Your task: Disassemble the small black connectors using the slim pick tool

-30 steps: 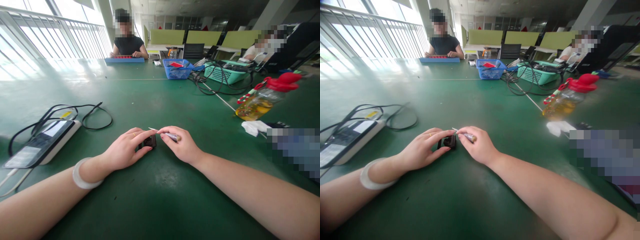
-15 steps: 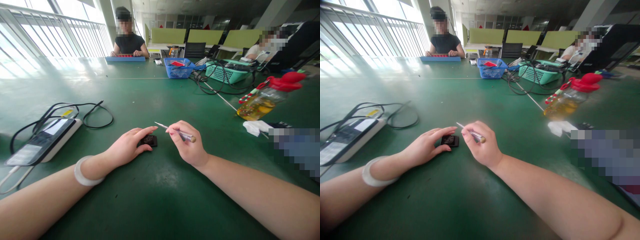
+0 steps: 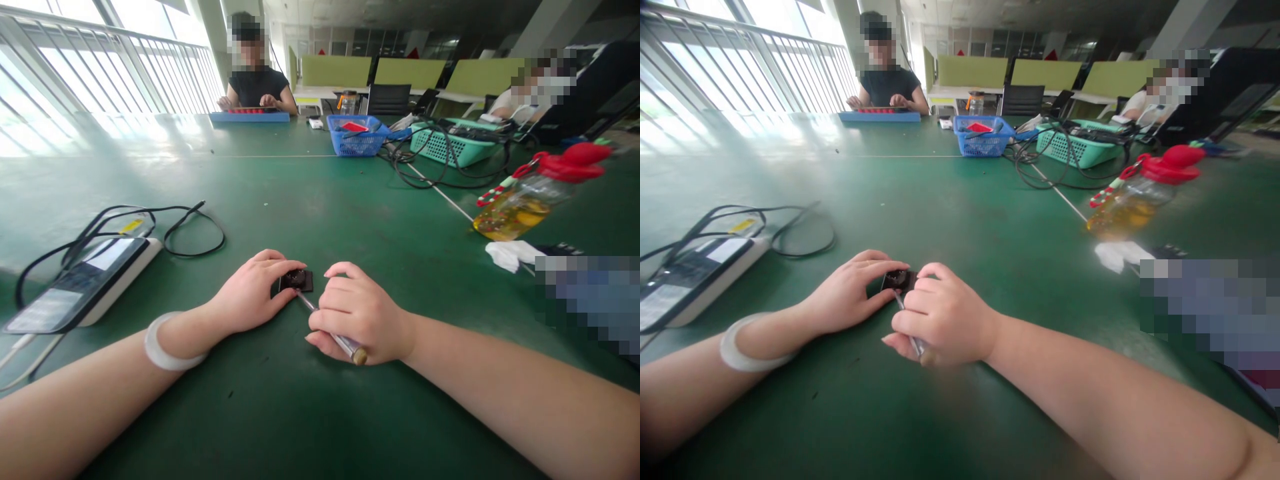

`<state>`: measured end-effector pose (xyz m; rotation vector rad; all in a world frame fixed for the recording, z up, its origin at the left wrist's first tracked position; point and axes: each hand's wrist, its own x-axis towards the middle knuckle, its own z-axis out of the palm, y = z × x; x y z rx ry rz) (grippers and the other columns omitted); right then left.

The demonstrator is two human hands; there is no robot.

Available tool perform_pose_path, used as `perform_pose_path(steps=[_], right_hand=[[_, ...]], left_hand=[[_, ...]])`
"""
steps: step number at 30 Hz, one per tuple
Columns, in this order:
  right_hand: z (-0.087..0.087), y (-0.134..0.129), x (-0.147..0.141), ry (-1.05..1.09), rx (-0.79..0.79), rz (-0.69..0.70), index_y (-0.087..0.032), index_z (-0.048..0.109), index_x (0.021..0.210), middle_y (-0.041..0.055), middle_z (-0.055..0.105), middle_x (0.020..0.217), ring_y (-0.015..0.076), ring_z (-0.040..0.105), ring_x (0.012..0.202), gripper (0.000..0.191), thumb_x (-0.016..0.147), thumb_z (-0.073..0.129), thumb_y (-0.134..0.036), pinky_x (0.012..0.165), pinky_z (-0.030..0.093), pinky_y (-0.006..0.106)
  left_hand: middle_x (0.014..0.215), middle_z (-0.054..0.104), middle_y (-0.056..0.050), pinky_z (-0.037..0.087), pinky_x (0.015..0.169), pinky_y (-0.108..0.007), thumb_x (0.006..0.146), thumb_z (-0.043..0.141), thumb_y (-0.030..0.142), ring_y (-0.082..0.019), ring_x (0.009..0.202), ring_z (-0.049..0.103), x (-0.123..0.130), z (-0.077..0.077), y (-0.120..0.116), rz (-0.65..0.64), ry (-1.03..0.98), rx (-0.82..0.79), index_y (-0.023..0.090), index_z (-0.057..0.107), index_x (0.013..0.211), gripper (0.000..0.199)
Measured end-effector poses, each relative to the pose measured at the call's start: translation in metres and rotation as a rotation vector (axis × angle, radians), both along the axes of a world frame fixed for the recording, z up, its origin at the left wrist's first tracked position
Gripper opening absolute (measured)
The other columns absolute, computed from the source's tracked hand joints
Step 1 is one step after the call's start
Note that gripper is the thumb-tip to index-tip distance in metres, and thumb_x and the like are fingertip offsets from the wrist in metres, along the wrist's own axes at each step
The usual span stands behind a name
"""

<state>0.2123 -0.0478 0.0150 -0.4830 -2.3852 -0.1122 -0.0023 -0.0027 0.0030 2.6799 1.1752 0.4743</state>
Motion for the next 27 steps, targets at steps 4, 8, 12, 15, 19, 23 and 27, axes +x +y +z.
perform_pose_path(steps=[4, 8, 12, 15, 19, 23, 27], right_hand=[[0.0033, -0.0054, -0.0013, -0.073, 0.071, -0.034, -0.017, 0.063, 0.068, 0.0001, 0.057, 0.061, 0.0134, 0.049, 0.063, 0.026, 0.088, 0.05, -0.028, 0.084, 0.041, 0.037], [0.0046, -0.0084, -0.0021, -0.16, 0.075, -0.065, -0.018, 0.063, 0.071, 0.0013, 0.058, 0.064, 0.0147, 0.05, 0.064, 0.027, 0.09, 0.047, -0.029, 0.087, 0.04, 0.041], [0.0018, -0.007, -0.003, -0.275, 0.04, -0.07, -0.019, 0.063, 0.074, 0.002, 0.059, 0.068, 0.0158, 0.05, 0.066, 0.026, 0.09, 0.045, -0.03, 0.089, 0.039, 0.042], [-0.0007, -0.0048, -0.0033, -0.294, -0.004, -0.079, -0.02, 0.063, 0.075, 0.0019, 0.059, 0.068, 0.0162, 0.05, 0.066, 0.024, 0.089, 0.047, -0.029, 0.088, 0.039, 0.042], [-0.0008, -0.0035, -0.0027, -0.198, -0.038, -0.096, -0.02, 0.063, 0.072, 0.0006, 0.057, 0.063, 0.0147, 0.049, 0.063, 0.022, 0.088, 0.049, -0.025, 0.088, 0.039, 0.04], [-0.0004, -0.0041, -0.0025, -0.089, -0.028, -0.124, -0.019, 0.063, 0.071, 0.0002, 0.057, 0.061, 0.0143, 0.049, 0.063, 0.023, 0.088, 0.048, -0.025, 0.088, 0.039, 0.04], [-0.0011, -0.0021, -0.0013, 0.048, -0.113, -0.142, -0.018, 0.063, 0.073, 0.0011, 0.061, 0.063, 0.0136, 0.053, 0.063, 0.02, 0.087, 0.05, -0.023, 0.085, 0.041, 0.037]], left_hand=[[0.105, 0.067, -0.005, 0.047, 0.093, -0.038, 0.084, 0.055, 0.039, -0.025, 0.105, 0.056, 0.0001, -0.0007, 0.001, 0.027, 0.0, -0.001, 0.026, 0.06, 0.12, 0.038], [0.106, 0.065, -0.006, 0.047, 0.092, -0.039, 0.084, 0.055, 0.04, -0.024, 0.103, 0.057, 0.0006, -0.0012, 0.0019, 0.046, -0.001, -0.005, 0.026, 0.06, 0.12, 0.039], [0.106, 0.065, -0.006, 0.047, 0.093, -0.04, 0.084, 0.055, 0.038, -0.024, 0.104, 0.056, 0.0007, -0.0012, 0.0028, 0.029, -0.008, -0.019, 0.027, 0.059, 0.122, 0.039], [0.107, 0.065, -0.006, 0.047, 0.094, -0.039, 0.084, 0.055, 0.035, -0.024, 0.105, 0.056, 0.0007, -0.0012, 0.0031, 0.013, -0.021, -0.022, 0.027, 0.059, 0.123, 0.04], [0.107, 0.064, -0.006, 0.047, 0.093, -0.04, 0.084, 0.055, 0.037, -0.024, 0.103, 0.057, 0.0008, -0.0011, 0.0028, 0.038, -0.016, -0.032, 0.027, 0.058, 0.123, 0.041], [0.108, 0.063, -0.007, 0.048, 0.09, -0.04, 0.084, 0.056, 0.04, -0.024, 0.099, 0.059, 0.0002, -0.001, 0.0019, 0.053, -0.017, -0.04, 0.027, 0.053, 0.128, 0.046], [0.112, 0.062, -0.008, 0.047, 0.092, -0.041, 0.084, 0.056, 0.043, -0.025, 0.102, 0.058, -0.0001, -0.0016, 0.0015, 0.063, -0.034, -0.036, 0.027, 0.045, 0.135, 0.054]])
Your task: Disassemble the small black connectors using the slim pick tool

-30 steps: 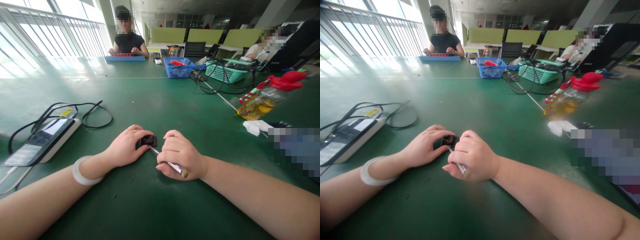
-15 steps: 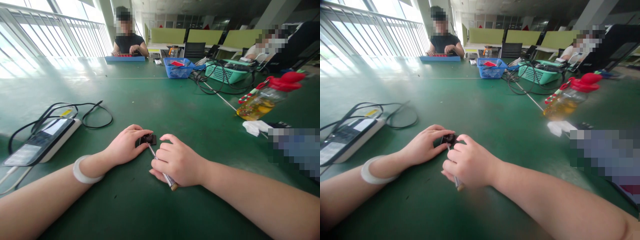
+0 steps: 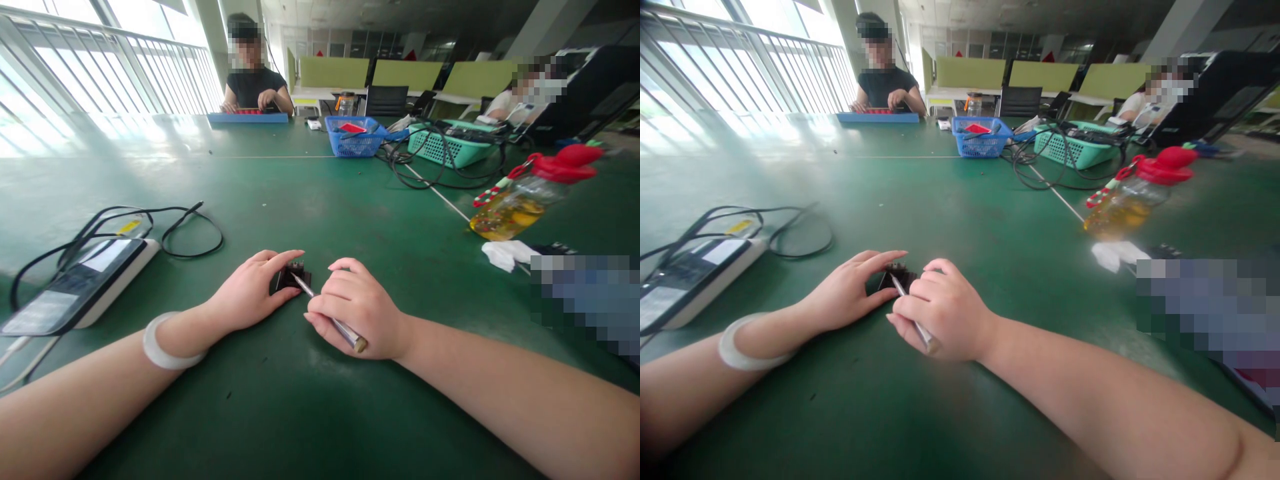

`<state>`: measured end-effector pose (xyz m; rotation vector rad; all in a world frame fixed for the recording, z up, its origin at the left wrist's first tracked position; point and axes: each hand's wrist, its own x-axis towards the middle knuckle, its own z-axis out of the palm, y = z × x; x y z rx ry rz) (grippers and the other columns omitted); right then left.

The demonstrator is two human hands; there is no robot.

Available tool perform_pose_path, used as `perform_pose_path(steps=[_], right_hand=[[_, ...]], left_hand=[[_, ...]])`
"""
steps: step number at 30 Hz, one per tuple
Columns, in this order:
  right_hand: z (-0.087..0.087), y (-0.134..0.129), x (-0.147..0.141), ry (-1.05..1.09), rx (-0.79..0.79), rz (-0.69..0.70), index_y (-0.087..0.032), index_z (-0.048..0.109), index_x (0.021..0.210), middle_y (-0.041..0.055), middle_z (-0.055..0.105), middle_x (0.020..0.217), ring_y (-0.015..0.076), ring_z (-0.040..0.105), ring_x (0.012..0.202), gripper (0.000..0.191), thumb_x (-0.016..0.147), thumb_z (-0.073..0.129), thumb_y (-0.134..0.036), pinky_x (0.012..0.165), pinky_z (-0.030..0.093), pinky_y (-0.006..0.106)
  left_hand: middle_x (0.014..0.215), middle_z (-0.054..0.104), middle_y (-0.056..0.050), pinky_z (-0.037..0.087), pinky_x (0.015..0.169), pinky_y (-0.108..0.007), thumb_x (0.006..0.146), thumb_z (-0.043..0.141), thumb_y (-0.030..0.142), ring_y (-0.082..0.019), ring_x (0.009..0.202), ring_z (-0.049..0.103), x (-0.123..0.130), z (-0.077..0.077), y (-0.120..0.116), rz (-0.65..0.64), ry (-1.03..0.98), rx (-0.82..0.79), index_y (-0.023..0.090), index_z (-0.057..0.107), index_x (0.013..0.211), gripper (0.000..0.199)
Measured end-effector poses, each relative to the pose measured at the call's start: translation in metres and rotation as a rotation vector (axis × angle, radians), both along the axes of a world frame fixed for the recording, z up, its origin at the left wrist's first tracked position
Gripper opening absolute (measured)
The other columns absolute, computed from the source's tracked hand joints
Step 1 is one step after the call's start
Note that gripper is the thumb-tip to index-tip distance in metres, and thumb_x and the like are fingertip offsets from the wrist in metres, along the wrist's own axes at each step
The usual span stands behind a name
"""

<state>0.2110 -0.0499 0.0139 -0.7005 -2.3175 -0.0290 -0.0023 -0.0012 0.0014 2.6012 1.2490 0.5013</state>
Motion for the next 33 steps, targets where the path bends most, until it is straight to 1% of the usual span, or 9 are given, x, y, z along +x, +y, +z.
perform_pose_path(steps=[3, 9, 12, 14, 17, 20, 22, 26, 33], right_hand=[[-0.003, 0.007, 0.003, 0.163, -0.178, -0.042, -0.018, 0.062, 0.073, 0.0012, 0.062, 0.065, 0.0133, 0.055, 0.063, 0.017, 0.086, 0.052, -0.023, 0.077, 0.043, 0.032], [-0.018, 0.031, 0.01, 0.544, -0.712, -0.16, -0.017, 0.062, 0.072, -0.0017, 0.059, 0.062, 0.0104, 0.053, 0.057, 0.023, 0.087, 0.053, -0.032, 0.055, 0.041, 0.023], [-0.024, 0.036, 0.01, 0.646, -0.814, -0.181, -0.017, 0.062, 0.074, -0.0027, 0.058, 0.061, 0.0102, 0.053, 0.057, 0.021, 0.083, 0.059, -0.036, 0.054, 0.042, 0.022], [-0.025, 0.035, 0.009, 0.674, -0.809, -0.17, -0.018, 0.063, 0.083, -0.0011, 0.061, 0.07, 0.0115, 0.057, 0.063, 0.015, 0.08, 0.063, -0.033, 0.06, 0.046, 0.023], [-0.022, 0.029, 0.007, 0.645, -0.712, -0.156, -0.02, 0.062, 0.101, 0.0025, 0.064, 0.088, 0.0132, 0.06, 0.073, 0.023, 0.079, 0.064, -0.027, 0.071, 0.05, 0.028], [-0.016, 0.022, 0.007, 0.581, -0.558, -0.163, -0.021, 0.063, 0.103, 0.0048, 0.065, 0.096, 0.0154, 0.061, 0.08, 0.021, 0.083, 0.059, -0.026, 0.077, 0.05, 0.031], [-0.012, 0.018, 0.008, 0.575, -0.468, -0.165, -0.021, 0.064, 0.095, 0.0044, 0.065, 0.091, 0.0164, 0.061, 0.082, 0.014, 0.086, 0.055, -0.026, 0.075, 0.049, 0.031], [-0.009, 0.013, 0.009, 0.598, -0.379, -0.146, -0.02, 0.062, 0.08, 0.0013, 0.061, 0.072, 0.0131, 0.054, 0.062, 0.016, 0.089, 0.05, -0.027, 0.062, 0.046, 0.028], [-0.009, 0.014, 0.008, 0.467, -0.433, -0.068, -0.02, 0.061, 0.081, 0.0011, 0.062, 0.074, 0.0138, 0.057, 0.067, 0.014, 0.088, 0.051, -0.026, 0.067, 0.046, 0.028]], left_hand=[[0.115, 0.061, -0.008, 0.047, 0.093, -0.041, 0.084, 0.056, 0.045, -0.025, 0.105, 0.057, 0.0, -0.001, 0.0, -0.005, -0.008, 0.003, 0.027, 0.043, 0.136, 0.057], [0.109, 0.063, -0.007, 0.048, 0.092, -0.039, 0.085, 0.054, 0.044, -0.024, 0.1, 0.059, 0.0, 0.001, 0.0, -0.045, 0.02, 0.008, 0.028, 0.052, 0.129, 0.047], [0.108, 0.064, -0.008, 0.049, 0.091, -0.039, 0.084, 0.055, 0.041, -0.025, 0.101, 0.059, 0.0, 0.002, -0.002, -0.069, 0.014, 0.014, 0.027, 0.054, 0.127, 0.045], [0.107, 0.064, -0.007, 0.049, 0.091, -0.038, 0.083, 0.056, 0.038, -0.024, 0.101, 0.059, 0.0, 0.002, -0.003, -0.087, 0.003, 0.014, 0.027, 0.054, 0.127, 0.045], [0.106, 0.065, -0.006, 0.049, 0.09, -0.038, 0.084, 0.054, 0.037, -0.024, 0.099, 0.06, 0.0, 0.002, -0.002, -0.095, -0.006, 0.013, 0.027, 0.055, 0.126, 0.043], [0.105, 0.066, -0.006, 0.05, 0.089, -0.038, 0.085, 0.055, 0.041, -0.024, 0.098, 0.06, 0.0, 0.001, -0.001, -0.084, 0.003, 0.006, 0.026, 0.056, 0.124, 0.042], [0.105, 0.066, -0.006, 0.05, 0.088, -0.038, 0.085, 0.055, 0.043, -0.024, 0.098, 0.06, 0.0, 0.0, 0.0, -0.077, 0.005, 0.006, 0.026, 0.057, 0.123, 0.042], [0.105, 0.066, -0.006, 0.05, 0.088, -0.038, 0.085, 0.055, 0.044, -0.024, 0.098, 0.06, 0.0, 0.0, 0.001, -0.081, 0.001, 0.013, 0.027, 0.058, 0.122, 0.041], [0.105, 0.067, -0.005, 0.049, 0.089, -0.037, 0.087, 0.053, 0.045, -0.023, 0.098, 0.061, 0.0, 0.0, 0.001, -0.096, -0.01, 0.027, 0.026, 0.059, 0.121, 0.04]])
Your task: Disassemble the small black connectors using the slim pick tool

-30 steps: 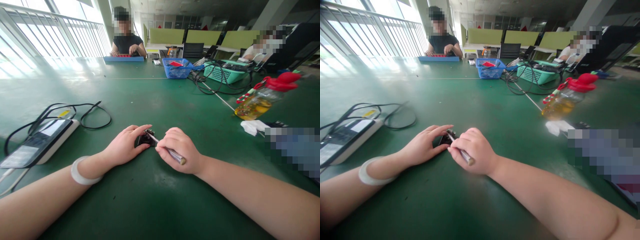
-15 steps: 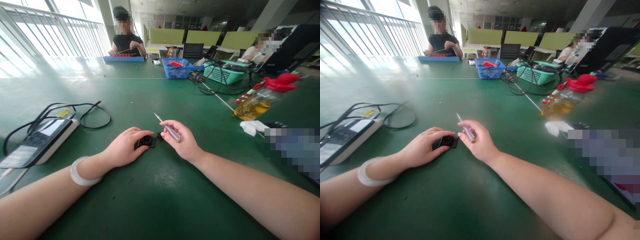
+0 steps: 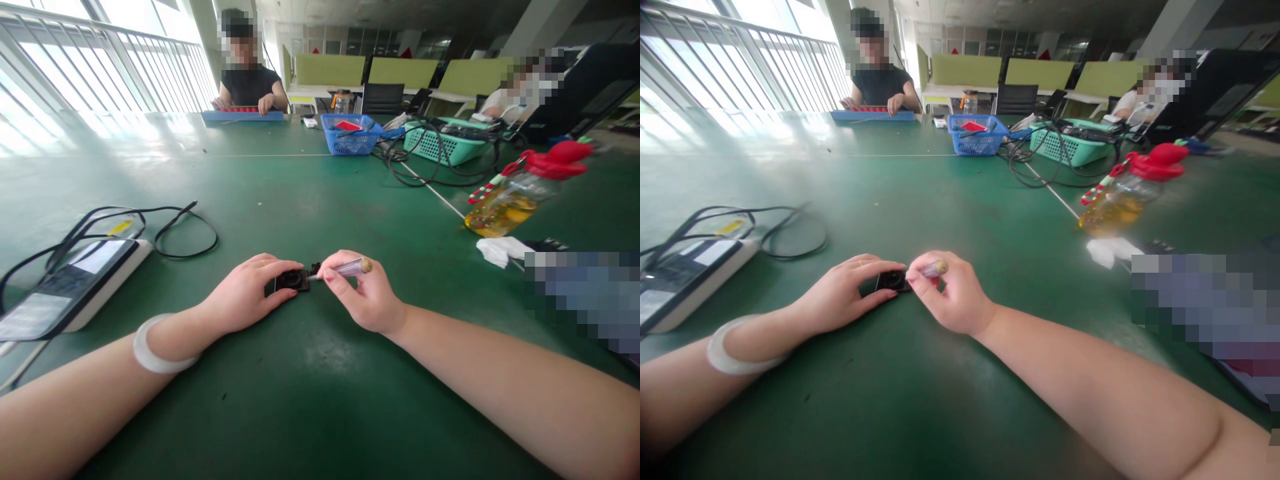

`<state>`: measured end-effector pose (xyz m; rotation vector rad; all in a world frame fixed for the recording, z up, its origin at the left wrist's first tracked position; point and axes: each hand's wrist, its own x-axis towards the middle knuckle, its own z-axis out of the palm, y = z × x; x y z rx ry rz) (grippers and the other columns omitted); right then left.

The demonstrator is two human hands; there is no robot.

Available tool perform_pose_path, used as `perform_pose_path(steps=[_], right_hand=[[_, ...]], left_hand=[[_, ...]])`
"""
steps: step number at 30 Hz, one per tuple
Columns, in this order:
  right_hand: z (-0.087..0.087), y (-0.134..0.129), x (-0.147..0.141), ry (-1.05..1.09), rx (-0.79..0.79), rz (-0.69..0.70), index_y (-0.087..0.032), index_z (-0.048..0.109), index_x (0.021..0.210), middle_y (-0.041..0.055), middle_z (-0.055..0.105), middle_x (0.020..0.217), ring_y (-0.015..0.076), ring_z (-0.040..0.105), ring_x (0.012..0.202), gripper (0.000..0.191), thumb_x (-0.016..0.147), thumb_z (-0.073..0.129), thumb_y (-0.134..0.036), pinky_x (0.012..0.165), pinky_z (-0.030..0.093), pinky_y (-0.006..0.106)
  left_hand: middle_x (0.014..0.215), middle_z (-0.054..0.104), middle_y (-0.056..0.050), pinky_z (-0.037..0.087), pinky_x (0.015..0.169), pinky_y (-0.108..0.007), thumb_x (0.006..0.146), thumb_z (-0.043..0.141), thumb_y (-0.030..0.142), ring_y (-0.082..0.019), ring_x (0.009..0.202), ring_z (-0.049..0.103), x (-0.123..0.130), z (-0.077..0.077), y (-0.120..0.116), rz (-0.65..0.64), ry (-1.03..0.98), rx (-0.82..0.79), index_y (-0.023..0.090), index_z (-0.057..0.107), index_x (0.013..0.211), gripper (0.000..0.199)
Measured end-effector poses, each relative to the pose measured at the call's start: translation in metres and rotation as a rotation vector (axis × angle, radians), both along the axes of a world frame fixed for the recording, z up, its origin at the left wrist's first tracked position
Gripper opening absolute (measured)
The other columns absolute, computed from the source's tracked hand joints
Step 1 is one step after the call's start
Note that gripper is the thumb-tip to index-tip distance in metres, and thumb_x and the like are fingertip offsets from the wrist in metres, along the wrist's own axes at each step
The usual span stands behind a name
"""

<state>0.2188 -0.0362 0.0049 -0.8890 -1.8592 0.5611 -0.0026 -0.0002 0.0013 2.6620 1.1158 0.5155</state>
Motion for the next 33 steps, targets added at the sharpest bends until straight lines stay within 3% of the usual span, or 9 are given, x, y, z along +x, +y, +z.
perform_pose_path(steps=[7, 14, 20, 24, 28, 33], right_hand=[[0.0, -0.001, 0.0, 0.037, 0.045, -0.081, -0.02, 0.061, 0.083, 0.0013, 0.061, 0.074, 0.0144, 0.057, 0.069, 0.013, 0.089, 0.051, -0.025, 0.068, 0.046, 0.029], [0.0, 0.002, 0.0, 0.016, 0.098, -0.269, -0.021, 0.061, 0.085, 0.0012, 0.06, 0.074, 0.015, 0.055, 0.068, 0.013, 0.089, 0.049, -0.025, 0.07, 0.044, 0.03], [0.0, 0.007, 0.003, -0.092, 0.09, -0.498, -0.019, 0.06, 0.072, 0.0003, 0.056, 0.062, 0.0138, 0.05, 0.057, 0.023, 0.089, 0.047, -0.027, 0.061, 0.038, 0.028], [0.0, 0.007, 0.001, -0.141, 0.072, -0.396, -0.019, 0.059, 0.069, 0.0, 0.061, 0.065, 0.0133, 0.053, 0.059, 0.024, 0.089, 0.048, -0.027, 0.066, 0.039, 0.029], [0.001, 0.006, 0.0, -0.19, 0.101, -0.229, -0.021, 0.061, 0.078, -0.0007, 0.067, 0.075, 0.0152, 0.06, 0.074, 0.013, 0.087, 0.052, -0.024, 0.079, 0.039, 0.031], [0.001, 0.007, 0.001, -0.156, 0.12, -0.272, -0.021, 0.061, 0.077, -0.0003, 0.067, 0.074, 0.0154, 0.06, 0.073, 0.014, 0.087, 0.052, -0.022, 0.079, 0.039, 0.032]], left_hand=[[0.109, 0.067, -0.005, 0.048, 0.092, -0.037, 0.09, 0.05, 0.042, -0.023, 0.101, 0.06, 0.001, 0.003, -0.002, -0.002, -0.06, 0.067, 0.024, 0.058, 0.119, 0.036], [0.122, 0.059, -0.008, 0.042, 0.1, -0.042, 0.094, 0.038, 0.029, -0.025, 0.113, 0.052, 0.0, 0.005, -0.001, 0.179, -0.136, 0.176, 0.021, 0.054, 0.125, 0.036], [0.122, 0.054, -0.011, 0.043, 0.096, -0.049, 0.093, 0.036, 0.024, -0.029, 0.107, 0.051, -0.007, -0.01, 0.012, 0.315, 0.104, 0.198, 0.025, 0.059, 0.125, 0.039], [0.123, 0.055, -0.01, 0.042, 0.097, -0.049, 0.091, 0.042, 0.029, -0.031, 0.109, 0.05, -0.008, -0.015, 0.013, 0.354, 0.195, 0.204, 0.025, 0.063, 0.119, 0.036], [0.13, 0.052, -0.011, 0.037, 0.103, -0.05, 0.089, 0.045, 0.03, -0.032, 0.121, 0.043, -0.006, -0.014, 0.012, 0.33, 0.128, 0.214, 0.02, 0.053, 0.129, 0.042], [0.137, 0.049, -0.007, 0.032, 0.108, -0.05, 0.092, 0.041, 0.026, -0.028, 0.13, 0.035, -0.005, -0.015, 0.01, 0.168, 0.042, 0.17, 0.023, 0.043, 0.137, 0.045]])
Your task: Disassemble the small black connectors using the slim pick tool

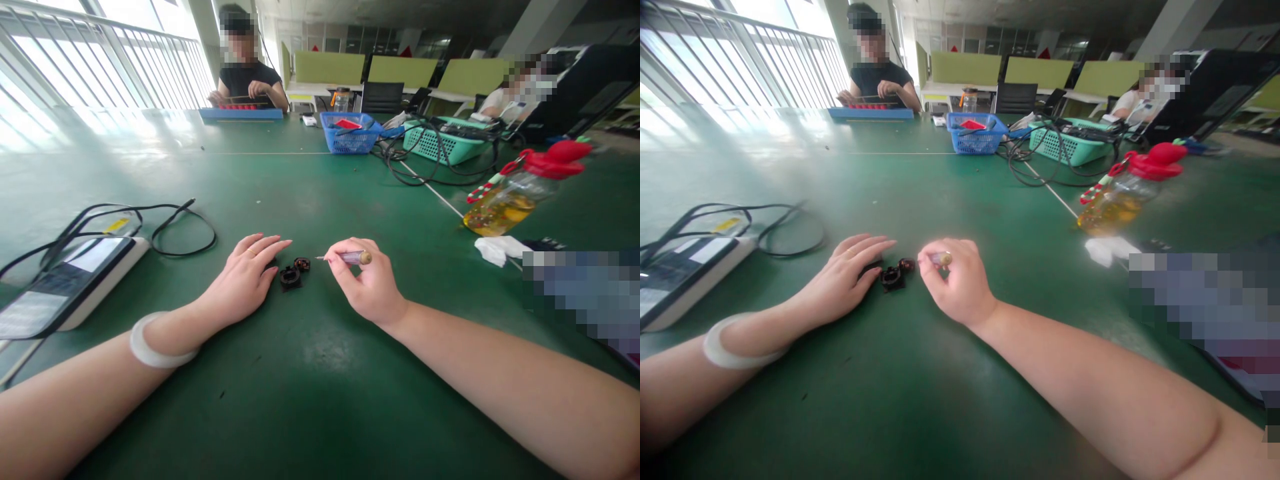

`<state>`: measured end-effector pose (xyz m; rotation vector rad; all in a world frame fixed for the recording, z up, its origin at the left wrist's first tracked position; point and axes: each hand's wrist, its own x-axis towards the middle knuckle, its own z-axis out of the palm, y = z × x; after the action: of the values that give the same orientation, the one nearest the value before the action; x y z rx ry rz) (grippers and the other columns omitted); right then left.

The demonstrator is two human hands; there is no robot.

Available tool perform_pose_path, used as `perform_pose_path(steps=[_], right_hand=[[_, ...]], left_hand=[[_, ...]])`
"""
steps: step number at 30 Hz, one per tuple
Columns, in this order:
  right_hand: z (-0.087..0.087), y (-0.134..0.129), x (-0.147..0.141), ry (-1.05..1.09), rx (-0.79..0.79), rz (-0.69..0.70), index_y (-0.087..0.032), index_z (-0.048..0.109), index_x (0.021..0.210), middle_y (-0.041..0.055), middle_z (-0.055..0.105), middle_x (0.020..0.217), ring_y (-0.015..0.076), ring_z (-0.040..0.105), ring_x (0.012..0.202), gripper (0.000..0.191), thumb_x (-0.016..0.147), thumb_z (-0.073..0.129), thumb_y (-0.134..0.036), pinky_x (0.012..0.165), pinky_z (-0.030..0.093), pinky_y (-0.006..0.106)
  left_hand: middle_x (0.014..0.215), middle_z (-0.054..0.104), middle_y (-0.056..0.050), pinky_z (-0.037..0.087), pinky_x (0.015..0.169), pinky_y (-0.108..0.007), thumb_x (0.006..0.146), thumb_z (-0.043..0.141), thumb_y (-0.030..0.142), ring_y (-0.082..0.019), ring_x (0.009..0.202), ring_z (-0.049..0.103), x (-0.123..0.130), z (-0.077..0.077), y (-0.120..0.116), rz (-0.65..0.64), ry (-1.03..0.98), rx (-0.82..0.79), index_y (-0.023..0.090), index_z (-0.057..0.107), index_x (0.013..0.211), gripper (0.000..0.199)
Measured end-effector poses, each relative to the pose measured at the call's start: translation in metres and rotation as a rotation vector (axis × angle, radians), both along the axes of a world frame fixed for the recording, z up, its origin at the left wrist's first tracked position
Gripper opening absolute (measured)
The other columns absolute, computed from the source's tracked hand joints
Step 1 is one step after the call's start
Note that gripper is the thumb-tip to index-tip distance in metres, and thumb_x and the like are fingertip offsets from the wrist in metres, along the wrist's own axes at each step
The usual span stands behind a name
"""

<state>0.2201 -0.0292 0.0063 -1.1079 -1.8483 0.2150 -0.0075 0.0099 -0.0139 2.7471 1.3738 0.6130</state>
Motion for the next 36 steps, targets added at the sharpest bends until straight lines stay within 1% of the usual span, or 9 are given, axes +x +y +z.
perform_pose_path(steps=[5, 9, 15, 20, 23, 25, 28, 32, 36], right_hand=[[0.001, -0.002, -0.001, -0.032, -0.026, 0.141, -0.021, 0.063, 0.082, -0.0002, 0.069, 0.079, 0.0149, 0.061, 0.075, 0.009, 0.086, 0.054, -0.023, 0.077, 0.041, 0.03], [0.0, -0.005, 0.0, 0.039, 0.038, 0.058, -0.022, 0.061, 0.08, -0.0003, 0.066, 0.074, 0.0152, 0.06, 0.071, 0.011, 0.086, 0.053, -0.022, 0.078, 0.042, 0.032], [0.0, -0.003, 0.0, 0.048, -0.028, 0.067, -0.021, 0.061, 0.078, 0.0003, 0.066, 0.074, 0.0156, 0.06, 0.071, 0.014, 0.087, 0.051, -0.023, 0.075, 0.043, 0.032], [0.0, -0.004, -0.001, 0.051, -0.026, 0.086, -0.021, 0.062, 0.079, 0.0005, 0.066, 0.074, 0.0155, 0.061, 0.072, 0.013, 0.087, 0.052, -0.024, 0.074, 0.044, 0.031], [-0.001, -0.003, -0.001, 0.059, -0.042, 0.087, -0.021, 0.062, 0.079, 0.0008, 0.066, 0.075, 0.0157, 0.061, 0.072, 0.013, 0.087, 0.052, -0.024, 0.074, 0.044, 0.032], [-0.001, -0.003, -0.001, 0.066, -0.051, 0.091, -0.021, 0.062, 0.079, 0.0009, 0.066, 0.076, 0.0157, 0.061, 0.072, 0.013, 0.087, 0.052, -0.024, 0.074, 0.044, 0.032], [-0.002, -0.003, -0.001, 0.068, -0.052, 0.098, -0.021, 0.062, 0.08, 0.001, 0.066, 0.075, 0.0156, 0.061, 0.072, 0.013, 0.087, 0.052, -0.024, 0.074, 0.044, 0.032], [-0.001, -0.004, -0.001, 0.076, -0.05, 0.098, -0.021, 0.062, 0.08, 0.0013, 0.067, 0.076, 0.0156, 0.061, 0.072, 0.012, 0.087, 0.053, -0.023, 0.074, 0.045, 0.031], [-0.001, -0.005, -0.001, 0.068, -0.057, 0.095, -0.021, 0.062, 0.079, 0.0012, 0.067, 0.076, 0.0159, 0.062, 0.072, 0.012, 0.086, 0.053, -0.023, 0.074, 0.045, 0.031]], left_hand=[[0.136, 0.051, -0.007, 0.034, 0.107, -0.053, 0.091, 0.046, 0.033, -0.03, 0.131, 0.033, 0.0, 0.0, -0.001, -0.041, -0.041, -0.049, 0.023, 0.042, 0.138, 0.048], [0.133, 0.055, -0.007, 0.035, 0.106, -0.052, 0.091, 0.047, 0.034, -0.03, 0.132, 0.034, 0.0, 0.001, -0.001, -0.068, -0.038, -0.083, 0.022, 0.042, 0.138, 0.048], [0.125, 0.061, -0.003, 0.038, 0.105, -0.046, 0.091, 0.045, 0.026, -0.027, 0.125, 0.043, 0.002, 0.005, 0.0, -0.146, 0.012, -0.104, 0.025, 0.055, 0.126, 0.036], [0.11, 0.066, -0.005, 0.045, 0.097, -0.042, 0.089, 0.05, 0.029, -0.025, 0.11, 0.055, 0.003, 0.007, -0.001, -0.086, -0.061, -0.108, 0.024, 0.057, 0.12, 0.032], [0.108, 0.065, -0.007, 0.049, 0.09, -0.04, 0.089, 0.051, 0.032, -0.023, 0.102, 0.059, 0.004, 0.01, -0.005, 0.004, -0.2, -0.104, 0.021, 0.049, 0.123, 0.036], [0.108, 0.064, -0.007, 0.051, 0.088, -0.038, 0.09, 0.049, 0.03, -0.022, 0.098, 0.061, 0.004, 0.012, -0.009, 0.009, -0.251, -0.088, 0.019, 0.05, 0.118, 0.03], [0.11, 0.064, -0.007, 0.051, 0.088, -0.035, 0.091, 0.047, 0.026, -0.02, 0.098, 0.061, 0.004, 0.014, -0.013, -0.078, -0.26, -0.049, 0.019, 0.051, 0.115, 0.025], [0.118, 0.061, -0.007, 0.048, 0.095, -0.035, 0.092, 0.042, 0.018, -0.019, 0.108, 0.058, 0.004, 0.013, -0.015, -0.219, -0.256, -0.01, 0.019, 0.052, 0.115, 0.025], [0.121, 0.057, -0.008, 0.047, 0.097, -0.035, 0.092, 0.039, 0.013, -0.02, 0.111, 0.055, 0.005, 0.014, -0.015, -0.278, -0.226, -0.02, 0.021, 0.057, 0.112, 0.029]])
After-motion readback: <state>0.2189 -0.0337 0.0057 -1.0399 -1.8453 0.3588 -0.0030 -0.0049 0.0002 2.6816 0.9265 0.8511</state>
